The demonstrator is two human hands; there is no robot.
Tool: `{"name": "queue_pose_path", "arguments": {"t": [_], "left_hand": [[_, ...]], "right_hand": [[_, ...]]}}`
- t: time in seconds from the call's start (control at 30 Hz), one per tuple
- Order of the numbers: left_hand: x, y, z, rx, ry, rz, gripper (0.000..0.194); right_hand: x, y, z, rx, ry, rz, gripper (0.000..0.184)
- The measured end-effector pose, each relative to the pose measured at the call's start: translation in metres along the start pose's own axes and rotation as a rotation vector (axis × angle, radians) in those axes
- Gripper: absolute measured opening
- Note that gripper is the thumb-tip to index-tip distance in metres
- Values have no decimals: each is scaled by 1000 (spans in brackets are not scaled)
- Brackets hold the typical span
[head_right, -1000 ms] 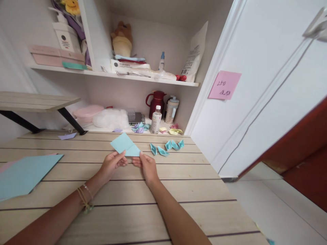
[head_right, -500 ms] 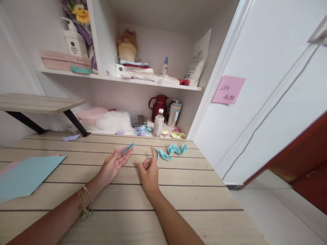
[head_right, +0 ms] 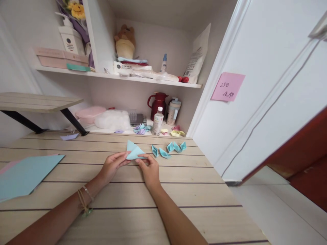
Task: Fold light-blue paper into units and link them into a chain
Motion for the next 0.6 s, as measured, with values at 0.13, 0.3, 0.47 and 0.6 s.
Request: {"name": "queue_pose_path", "arguments": {"t": [0.13,0.3,0.47,0.6], "left_hand": [[8,0,5,-37,-92,-140,30],[11,-3,7,-61,-138,-187,35],[11,-4,6,-43,-149,-200,32],[14,-3,6,-48,-185,-155,36]], "right_hand": [[-5,6,-3,72,72,-231,23],[-8,8,-3,68,149,-274,26],[-9,6,-2,59,157,-221,28],[-9,2,-1,34,173,-193,28]]}}
Point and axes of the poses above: each hand's wrist, its own z-axis away from the middle knuckle, its own x-axis out of the palm, y = z × x, the point moved 4 cm from there along -z, towards the middle knuckle, and after that the axes turned 5 degrees about -y, right-handed, at the moved point
